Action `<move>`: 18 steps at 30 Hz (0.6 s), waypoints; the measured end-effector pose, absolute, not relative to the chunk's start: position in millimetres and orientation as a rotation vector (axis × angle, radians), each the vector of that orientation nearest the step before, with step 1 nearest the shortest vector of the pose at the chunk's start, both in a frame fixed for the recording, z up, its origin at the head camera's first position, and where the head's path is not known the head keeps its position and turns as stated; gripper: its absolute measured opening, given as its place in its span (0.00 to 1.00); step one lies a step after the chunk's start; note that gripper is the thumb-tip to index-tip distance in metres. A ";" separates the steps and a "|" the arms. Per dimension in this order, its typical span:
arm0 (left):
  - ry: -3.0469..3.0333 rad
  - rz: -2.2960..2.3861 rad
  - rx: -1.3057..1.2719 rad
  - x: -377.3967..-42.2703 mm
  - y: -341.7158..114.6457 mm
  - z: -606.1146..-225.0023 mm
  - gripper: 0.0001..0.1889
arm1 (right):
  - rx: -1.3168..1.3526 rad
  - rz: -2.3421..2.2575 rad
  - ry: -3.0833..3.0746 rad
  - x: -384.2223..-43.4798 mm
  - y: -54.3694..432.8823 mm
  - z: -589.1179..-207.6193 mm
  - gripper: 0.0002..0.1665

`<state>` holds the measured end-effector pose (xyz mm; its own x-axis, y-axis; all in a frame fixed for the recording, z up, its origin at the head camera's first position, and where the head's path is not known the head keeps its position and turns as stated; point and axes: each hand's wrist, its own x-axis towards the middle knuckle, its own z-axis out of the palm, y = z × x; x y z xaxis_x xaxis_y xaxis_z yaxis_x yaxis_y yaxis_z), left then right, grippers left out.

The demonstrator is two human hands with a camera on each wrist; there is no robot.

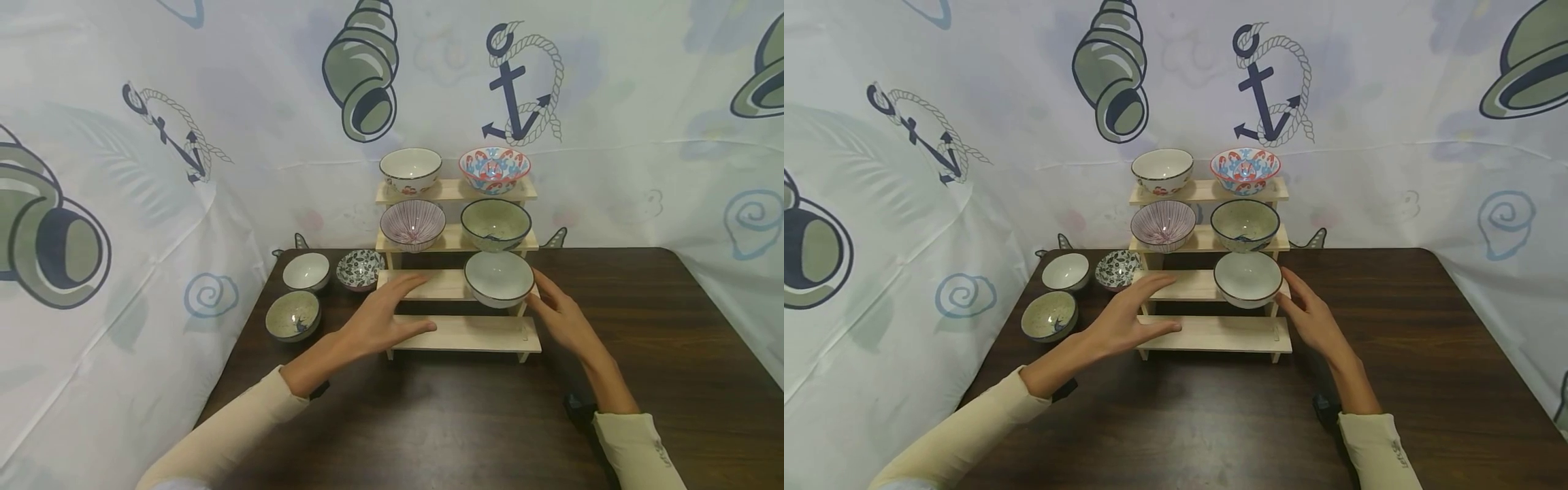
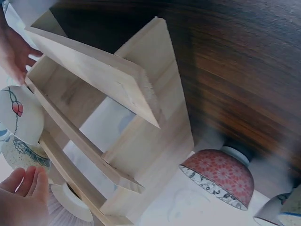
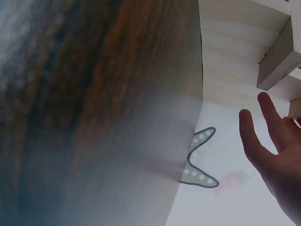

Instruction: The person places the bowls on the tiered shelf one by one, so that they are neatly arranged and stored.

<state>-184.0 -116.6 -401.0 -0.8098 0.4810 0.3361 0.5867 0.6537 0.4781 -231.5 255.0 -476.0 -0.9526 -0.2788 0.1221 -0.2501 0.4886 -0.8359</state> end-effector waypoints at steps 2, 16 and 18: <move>-2.699 -0.857 -0.862 -182.6 -119.9 -400.4 0.43 | -0.481 -1.505 2.684 -231.4 255.1 -475.6 0.39; -2.677 -0.726 -0.699 -178.5 -144.6 -400.8 0.41 | -0.510 -1.529 2.697 -232.5 256.6 -477.3 0.39; -2.683 -0.736 -0.679 -178.3 -148.1 -401.6 0.41 | -0.521 -1.529 2.698 -233.0 255.6 -477.3 0.39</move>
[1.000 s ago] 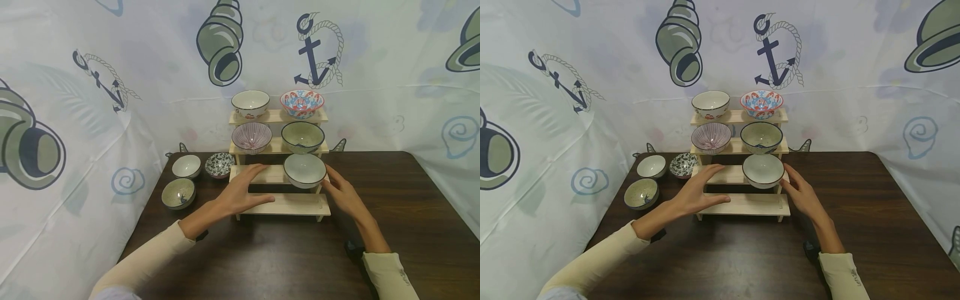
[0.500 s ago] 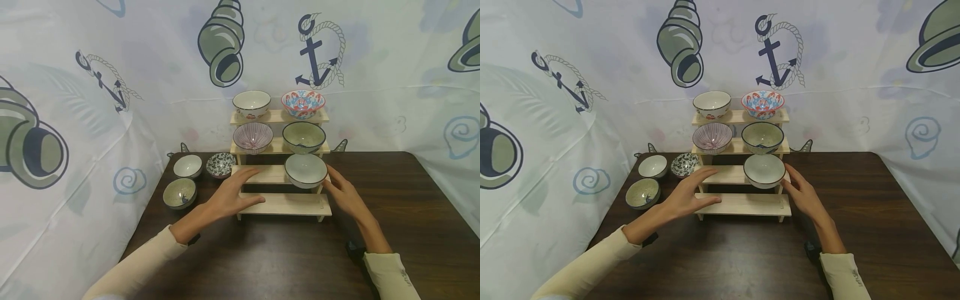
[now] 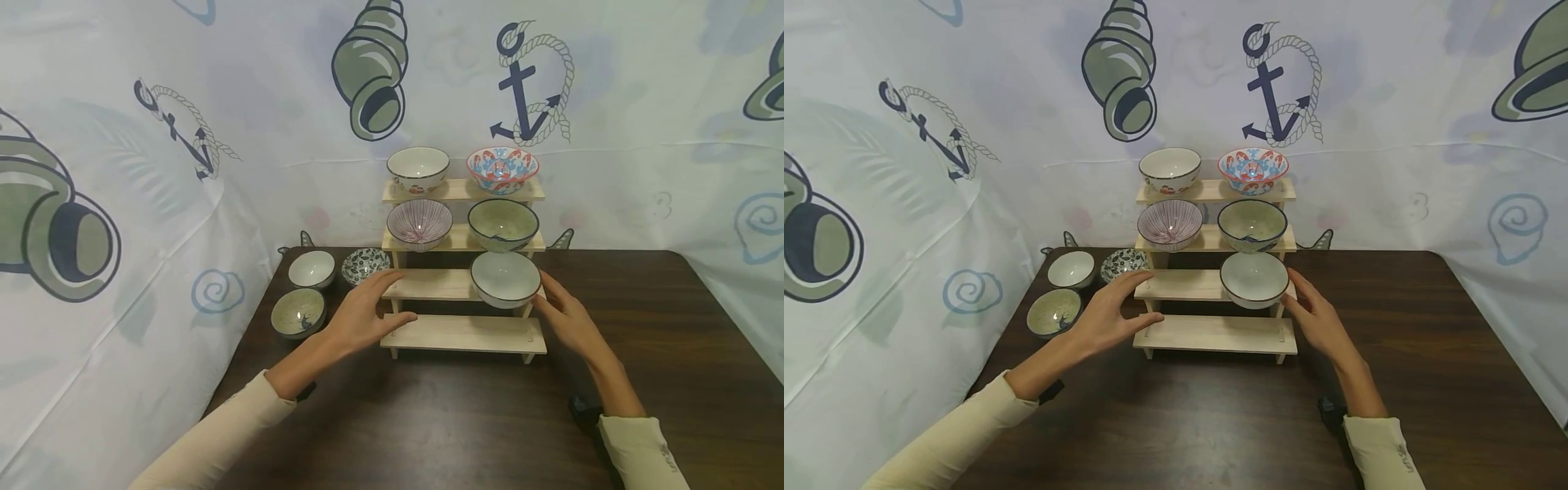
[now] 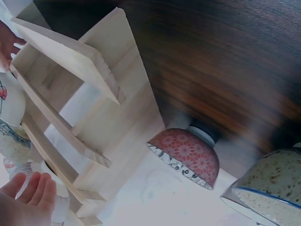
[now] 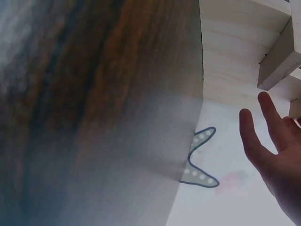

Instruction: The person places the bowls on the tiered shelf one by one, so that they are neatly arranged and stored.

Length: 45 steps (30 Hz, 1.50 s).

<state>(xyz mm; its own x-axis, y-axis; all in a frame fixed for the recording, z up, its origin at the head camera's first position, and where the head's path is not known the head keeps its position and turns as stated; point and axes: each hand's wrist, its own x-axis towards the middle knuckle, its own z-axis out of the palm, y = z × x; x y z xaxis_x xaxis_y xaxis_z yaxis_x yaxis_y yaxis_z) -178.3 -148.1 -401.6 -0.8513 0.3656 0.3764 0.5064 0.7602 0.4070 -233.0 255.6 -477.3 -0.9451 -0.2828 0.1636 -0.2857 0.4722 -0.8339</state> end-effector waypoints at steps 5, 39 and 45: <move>-2.715 -0.751 -0.656 -178.7 -152.7 -403.0 0.41 | 0.516 1.524 -2.694 -232.7 255.1 -477.1 0.39; -2.724 -0.721 -0.471 -194.6 -201.3 -424.2 0.40 | 0.473 1.485 -2.750 -232.6 255.7 -476.2 0.40; -2.717 -0.735 -0.458 -195.8 -206.4 -426.5 0.35 | 0.483 1.491 -2.733 -233.6 255.6 -476.9 0.40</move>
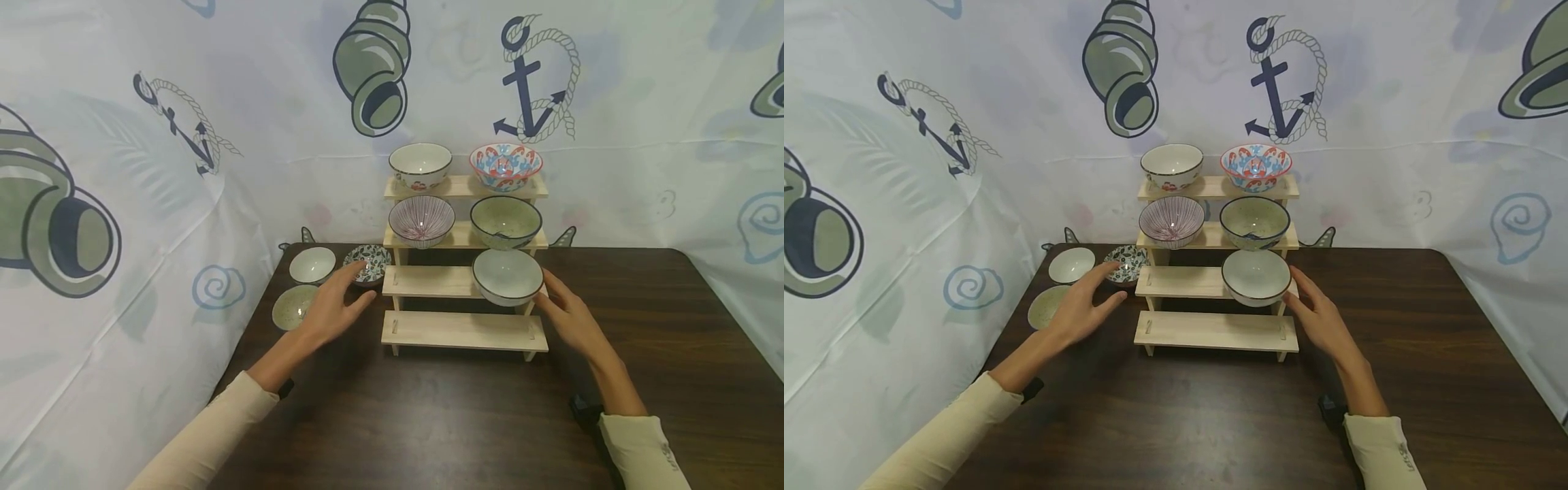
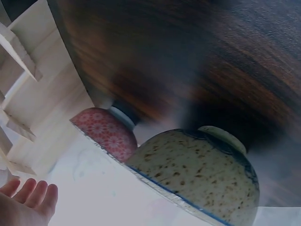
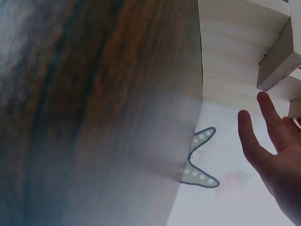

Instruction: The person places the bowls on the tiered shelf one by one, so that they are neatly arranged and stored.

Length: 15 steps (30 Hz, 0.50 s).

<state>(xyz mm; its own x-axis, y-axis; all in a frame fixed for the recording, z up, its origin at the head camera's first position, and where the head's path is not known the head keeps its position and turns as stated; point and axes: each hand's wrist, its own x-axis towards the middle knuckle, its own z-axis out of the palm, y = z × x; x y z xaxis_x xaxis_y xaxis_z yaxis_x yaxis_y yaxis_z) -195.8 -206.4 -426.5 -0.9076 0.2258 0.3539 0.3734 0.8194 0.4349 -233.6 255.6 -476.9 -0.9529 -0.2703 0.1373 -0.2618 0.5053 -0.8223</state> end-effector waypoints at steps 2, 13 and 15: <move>-2.716 -0.730 -0.453 -197.4 -208.5 -428.1 0.33 | -0.485 -1.487 2.719 -233.4 255.2 -476.7 0.40; -2.745 -0.737 -0.394 -213.0 -220.0 -443.7 0.34 | -0.479 -1.494 2.713 -232.5 255.1 -476.6 0.40; -2.752 -0.730 -0.382 -216.3 -221.7 -446.7 0.35 | -0.484 -1.496 2.711 -232.9 255.1 -477.6 0.40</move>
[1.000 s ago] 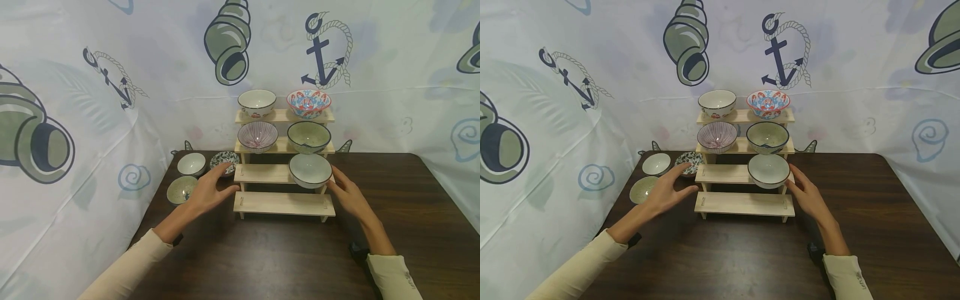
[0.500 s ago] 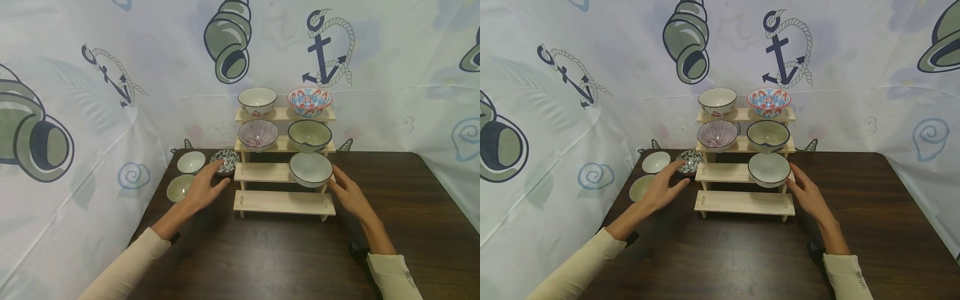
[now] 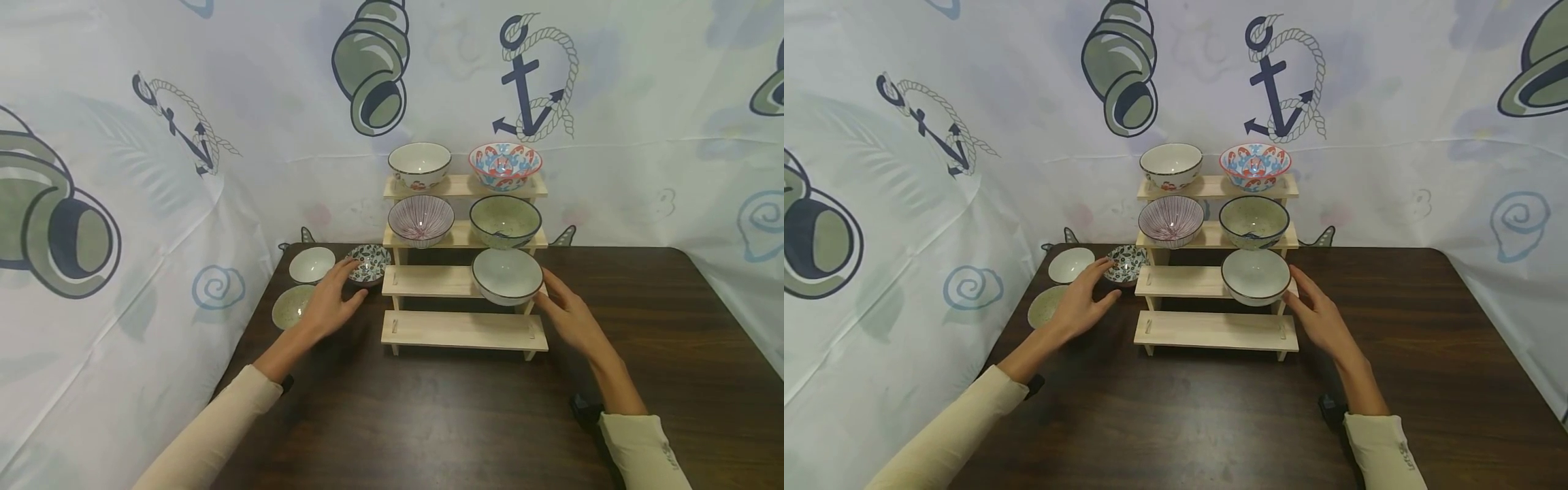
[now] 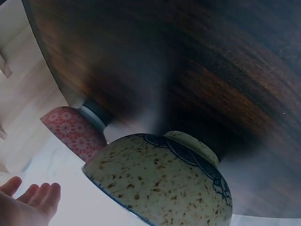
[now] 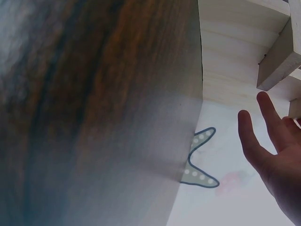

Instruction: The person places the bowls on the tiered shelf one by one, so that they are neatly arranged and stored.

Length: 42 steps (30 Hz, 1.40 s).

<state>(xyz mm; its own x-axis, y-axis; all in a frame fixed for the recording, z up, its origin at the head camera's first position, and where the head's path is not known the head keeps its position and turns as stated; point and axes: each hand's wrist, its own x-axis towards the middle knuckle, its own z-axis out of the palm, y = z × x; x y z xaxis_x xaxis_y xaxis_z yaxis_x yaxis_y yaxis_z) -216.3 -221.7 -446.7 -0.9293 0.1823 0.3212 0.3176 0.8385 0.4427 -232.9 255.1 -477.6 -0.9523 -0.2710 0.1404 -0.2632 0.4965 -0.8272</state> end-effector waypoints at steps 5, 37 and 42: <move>-2.790 -0.692 -0.339 -225.3 -223.4 -451.5 0.37 | -0.469 -1.490 2.711 -232.8 255.0 -477.8 0.40; -2.978 -0.728 -0.248 -275.1 -215.6 -456.5 0.54 | -0.484 -1.487 2.708 -234.7 256.3 -479.9 0.40; -2.980 -0.728 -0.238 -280.1 -212.9 -455.8 0.55 | -0.503 -1.494 2.714 -234.6 256.0 -479.0 0.39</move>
